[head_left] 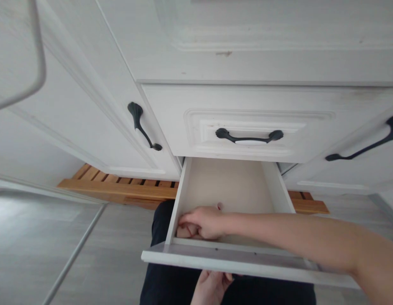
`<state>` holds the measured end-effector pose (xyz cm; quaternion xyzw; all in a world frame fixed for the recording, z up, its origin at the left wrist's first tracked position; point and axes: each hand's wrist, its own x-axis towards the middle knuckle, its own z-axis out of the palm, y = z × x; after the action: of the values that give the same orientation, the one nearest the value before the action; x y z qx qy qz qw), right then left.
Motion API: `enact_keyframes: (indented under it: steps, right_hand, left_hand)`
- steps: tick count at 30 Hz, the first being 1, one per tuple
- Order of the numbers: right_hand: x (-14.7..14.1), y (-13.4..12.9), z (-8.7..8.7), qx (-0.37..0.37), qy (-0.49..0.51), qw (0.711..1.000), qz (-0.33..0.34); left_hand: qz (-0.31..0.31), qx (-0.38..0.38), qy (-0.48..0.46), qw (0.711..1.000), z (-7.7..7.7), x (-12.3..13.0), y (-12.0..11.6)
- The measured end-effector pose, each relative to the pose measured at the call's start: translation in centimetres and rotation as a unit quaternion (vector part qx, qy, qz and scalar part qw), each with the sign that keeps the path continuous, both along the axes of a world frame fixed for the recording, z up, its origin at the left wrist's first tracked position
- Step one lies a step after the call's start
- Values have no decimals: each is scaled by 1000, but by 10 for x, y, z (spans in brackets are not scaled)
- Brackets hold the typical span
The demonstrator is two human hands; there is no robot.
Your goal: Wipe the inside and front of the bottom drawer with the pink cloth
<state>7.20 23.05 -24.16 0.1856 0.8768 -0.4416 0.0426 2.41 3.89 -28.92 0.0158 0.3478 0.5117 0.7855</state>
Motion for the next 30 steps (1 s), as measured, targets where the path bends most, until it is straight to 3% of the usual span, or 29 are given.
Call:
enact_keyframes:
  steps: [5,8,11,15,18,21,23,26,28,30]
  right_hand:
    - [-19,20,24,-76,-88,992,51]
    - [-9,22,29,-114,-105,987,52]
    - [33,18,27,-141,-135,980,25]
    - [107,17,31,-205,-203,957,-27]
    - [127,21,40,-224,-196,951,-80]
    - [94,19,45,-251,-48,958,-128]
    - [53,13,44,-294,56,948,-111]
    - [2,1,33,-379,80,919,-72]
    - [-8,-5,25,-389,62,918,-49]
    - [5,-7,21,-353,69,933,-21]
  left_hand:
    - [3,6,23,1000,14,-1,1]
    - [1,7,49,999,25,-2,4]
    - [-3,-2,67,998,30,-2,5]
    - [5,-11,75,997,21,-2,1]
    - [21,-23,77,997,12,0,-2]
    - [41,-47,83,995,8,1,-5]
    - [49,-61,93,993,10,2,-6]
    - [49,-82,107,990,14,3,-5]
    - [45,-89,114,988,16,3,-5]
    - [41,-84,121,988,15,2,-4]
